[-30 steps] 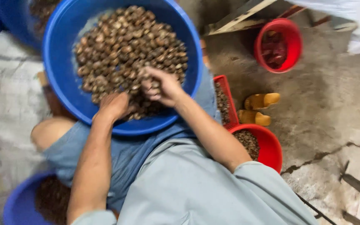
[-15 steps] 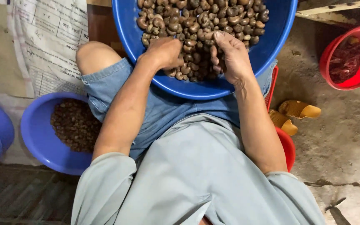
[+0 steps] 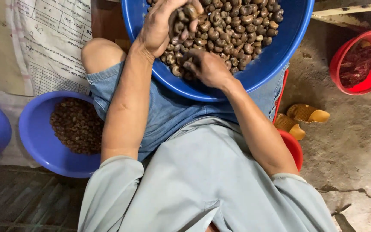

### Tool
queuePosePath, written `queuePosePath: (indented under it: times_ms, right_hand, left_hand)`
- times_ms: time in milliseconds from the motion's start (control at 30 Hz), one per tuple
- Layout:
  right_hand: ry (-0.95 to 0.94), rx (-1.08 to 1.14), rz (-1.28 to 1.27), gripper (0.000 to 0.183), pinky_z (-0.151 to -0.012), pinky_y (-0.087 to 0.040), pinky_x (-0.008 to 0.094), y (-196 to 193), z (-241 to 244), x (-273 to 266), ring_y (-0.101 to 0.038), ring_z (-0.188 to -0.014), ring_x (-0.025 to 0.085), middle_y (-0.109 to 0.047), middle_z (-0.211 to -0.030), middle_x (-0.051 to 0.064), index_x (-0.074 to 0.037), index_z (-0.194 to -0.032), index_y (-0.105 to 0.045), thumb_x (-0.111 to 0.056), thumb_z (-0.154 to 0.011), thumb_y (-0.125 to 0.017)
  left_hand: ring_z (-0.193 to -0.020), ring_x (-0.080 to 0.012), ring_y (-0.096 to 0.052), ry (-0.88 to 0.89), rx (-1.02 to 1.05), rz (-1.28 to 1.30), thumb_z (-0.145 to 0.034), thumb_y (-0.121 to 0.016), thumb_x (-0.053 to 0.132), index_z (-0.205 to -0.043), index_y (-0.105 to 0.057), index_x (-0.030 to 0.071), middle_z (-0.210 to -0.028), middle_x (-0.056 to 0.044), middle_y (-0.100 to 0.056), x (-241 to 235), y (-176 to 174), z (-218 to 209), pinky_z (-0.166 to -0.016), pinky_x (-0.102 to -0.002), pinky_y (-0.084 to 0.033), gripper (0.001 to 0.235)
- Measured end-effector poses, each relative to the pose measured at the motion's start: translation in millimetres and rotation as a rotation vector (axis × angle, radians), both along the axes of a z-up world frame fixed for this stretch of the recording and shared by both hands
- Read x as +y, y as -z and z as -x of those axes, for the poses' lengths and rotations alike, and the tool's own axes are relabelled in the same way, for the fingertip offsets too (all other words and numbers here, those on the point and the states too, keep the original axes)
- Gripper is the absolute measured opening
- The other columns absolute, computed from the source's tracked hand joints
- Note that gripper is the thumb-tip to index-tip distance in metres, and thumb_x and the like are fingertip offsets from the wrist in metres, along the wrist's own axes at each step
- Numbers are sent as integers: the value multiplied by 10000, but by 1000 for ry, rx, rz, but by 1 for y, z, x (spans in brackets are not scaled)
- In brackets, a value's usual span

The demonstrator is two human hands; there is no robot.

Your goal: The person sits on the floor and sorts cashew nuts by hand from a large blue basin into a smaller red basin. They repeatedly scoop handfuls of nuts, inspect them, and transfer the selected ones to the side container.

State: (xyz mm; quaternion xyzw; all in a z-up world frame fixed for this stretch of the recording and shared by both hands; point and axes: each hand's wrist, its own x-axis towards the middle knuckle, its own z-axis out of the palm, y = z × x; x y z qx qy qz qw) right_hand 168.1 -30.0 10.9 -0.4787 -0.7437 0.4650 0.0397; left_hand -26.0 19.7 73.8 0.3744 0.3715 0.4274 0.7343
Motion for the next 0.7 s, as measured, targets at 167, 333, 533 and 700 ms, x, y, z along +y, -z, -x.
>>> queuePosePath:
  times_ms: [167,333,533,700]
  right_hand:
    - [-30,-92,-126,357,-611,-577,482,18,28,-4,-711,-624,320,-752,-793,141,-53,-1311,-580,-265,-1031,-643]
    - [-119,-293,-385,466,-518,-487,566,112,42,-15,-645,-605,437,-696,-758,205,-69,-1208,-573,-462,-968,-642]
    - [116,-41,78,476,-909,-572,551,61,26,6,-730,-1060,396,-760,-1067,195,-99,-1290,-611,-461,-981,-599]
    - [771,835,721,218,-428,-473,284,45,8,13,-687,-670,194,-703,-886,75,-128,-975,-654,-331,-928,-718]
  left_hand:
    - [-645,-100,-597,-147,44,-60,-990,-609,356,-952,-681,64,-815,-47,-639,2,5,-1,-542,-207,-474,303]
    - [-611,-118,-568,-86,38,12,-1005,-587,221,-1047,-685,27,-839,-63,-682,10,13,-6,-555,-210,-445,222]
    - [-651,-186,-679,-179,299,-7,-1085,-644,241,-1086,-674,17,-877,-171,-711,15,44,-8,-443,-257,-519,226]
    - [-649,-138,-706,-317,375,4,-1069,-626,181,-1056,-665,54,-876,-128,-721,14,60,-11,-451,-197,-529,133]
